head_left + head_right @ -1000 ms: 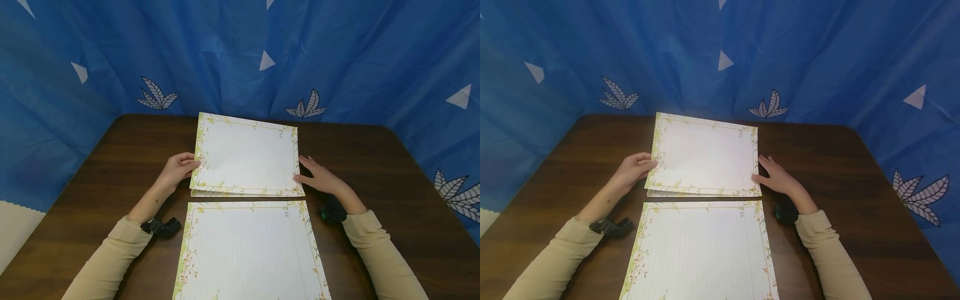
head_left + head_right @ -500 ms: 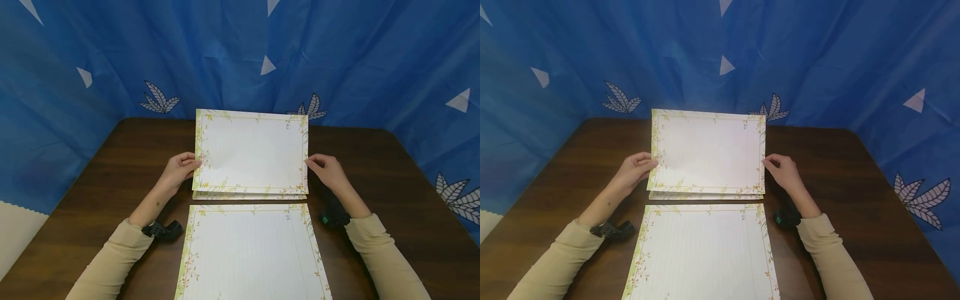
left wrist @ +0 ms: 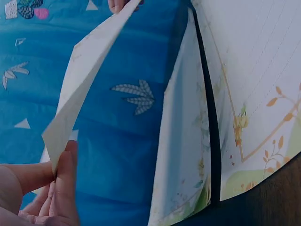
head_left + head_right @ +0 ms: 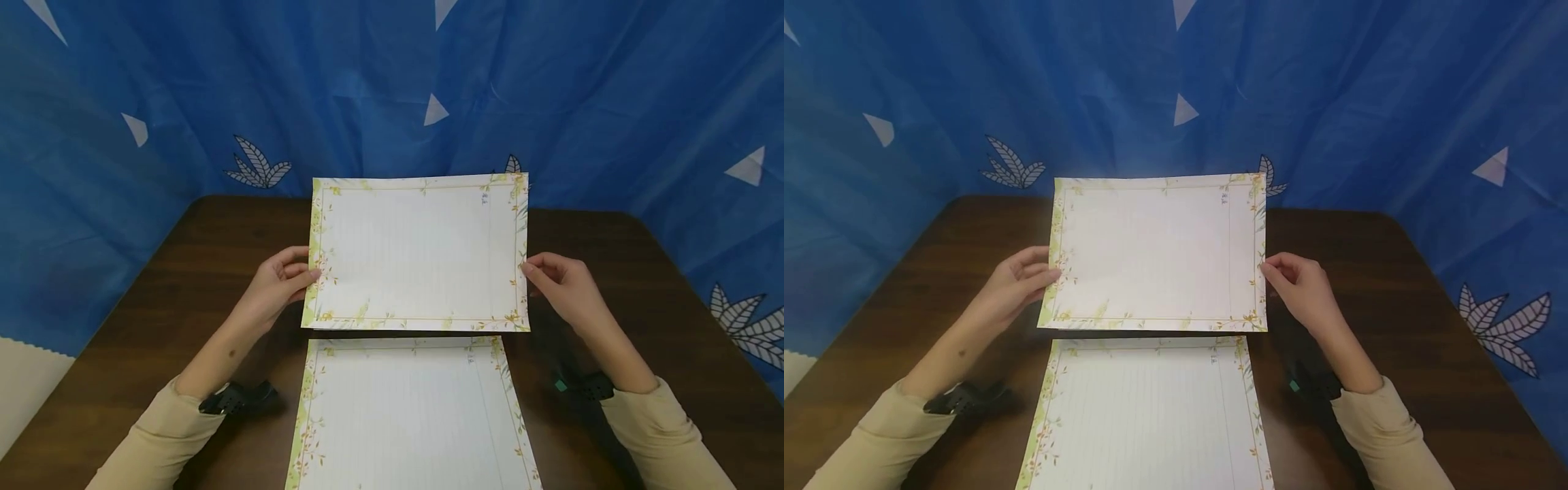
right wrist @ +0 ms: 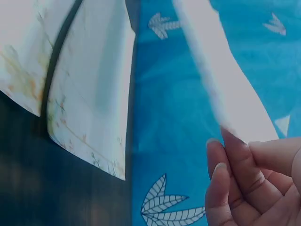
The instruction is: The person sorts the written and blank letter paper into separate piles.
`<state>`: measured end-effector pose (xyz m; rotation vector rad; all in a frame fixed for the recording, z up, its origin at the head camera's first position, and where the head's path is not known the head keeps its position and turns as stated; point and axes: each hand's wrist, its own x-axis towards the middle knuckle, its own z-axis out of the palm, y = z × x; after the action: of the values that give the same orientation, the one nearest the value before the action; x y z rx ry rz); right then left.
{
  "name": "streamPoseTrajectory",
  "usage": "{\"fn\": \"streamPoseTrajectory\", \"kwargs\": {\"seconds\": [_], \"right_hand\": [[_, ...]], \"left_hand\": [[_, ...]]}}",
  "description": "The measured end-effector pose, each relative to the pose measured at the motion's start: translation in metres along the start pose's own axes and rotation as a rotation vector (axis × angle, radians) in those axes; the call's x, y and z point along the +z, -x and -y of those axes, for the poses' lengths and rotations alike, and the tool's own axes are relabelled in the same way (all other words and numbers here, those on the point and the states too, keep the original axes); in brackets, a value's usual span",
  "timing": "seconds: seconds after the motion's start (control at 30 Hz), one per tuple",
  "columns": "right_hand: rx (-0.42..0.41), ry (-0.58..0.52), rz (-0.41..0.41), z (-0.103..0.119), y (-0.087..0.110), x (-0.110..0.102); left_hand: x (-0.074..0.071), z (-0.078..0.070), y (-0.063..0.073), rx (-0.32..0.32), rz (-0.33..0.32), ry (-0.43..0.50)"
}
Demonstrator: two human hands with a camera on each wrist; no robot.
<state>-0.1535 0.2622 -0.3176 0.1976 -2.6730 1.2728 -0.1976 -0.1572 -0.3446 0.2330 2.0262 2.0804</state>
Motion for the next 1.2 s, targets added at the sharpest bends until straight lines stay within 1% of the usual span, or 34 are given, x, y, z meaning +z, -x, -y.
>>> {"fn": "streamPoseTrajectory", "kwargs": {"seconds": [0.13, 0.2, 0.3, 0.4, 0.5, 0.6, 0.7, 0.83, 0.9, 1.0, 1.1, 1.2], "right_hand": [[0.042, -0.075, 0.042, 0.004, 0.015, 0.002], [0.062, -0.094, 0.071, 0.004, 0.022, 0.002], [0.081, -0.133, 0.12, 0.003, 0.031, 0.004], [0.096, -0.201, 0.179, -0.002, 0.039, 0.006], [0.098, -0.259, 0.245, -0.008, 0.048, 0.007], [0.105, -0.281, 0.315, -0.015, 0.057, 0.008], [0.129, -0.295, 0.405, -0.022, 0.066, 0.007], [0.135, -0.32, 0.544, -0.032, 0.075, 0.004], [0.12, -0.338, 0.618, -0.036, 0.079, 0.003], [0.091, -0.385, 0.724, -0.04, 0.082, 0.002], [0.072, -0.427, 0.821, -0.043, 0.084, 0.002], [0.057, -0.446, 0.901, -0.045, 0.085, 0.002]], "left_hand": [[-0.002, -0.005, 0.015, -0.026, 0.042, -0.147], [-0.002, -0.007, 0.022, -0.04, 0.054, -0.197], [-0.003, -0.007, 0.031, -0.054, 0.076, -0.216], [-0.003, -0.005, 0.038, -0.079, 0.095, -0.203], [-0.004, -0.002, 0.045, -0.102, 0.138, -0.209], [-0.007, 0.001, 0.05, -0.135, 0.221, -0.237], [-0.011, 0.005, 0.054, -0.166, 0.349, -0.247], [-0.017, 0.014, 0.059, -0.187, 0.529, -0.197], [-0.018, 0.019, 0.061, -0.199, 0.595, -0.167], [-0.017, 0.026, 0.066, -0.226, 0.652, -0.133], [-0.015, 0.03, 0.069, -0.26, 0.687, -0.115], [-0.016, 0.033, 0.072, -0.28, 0.728, -0.102]]}}
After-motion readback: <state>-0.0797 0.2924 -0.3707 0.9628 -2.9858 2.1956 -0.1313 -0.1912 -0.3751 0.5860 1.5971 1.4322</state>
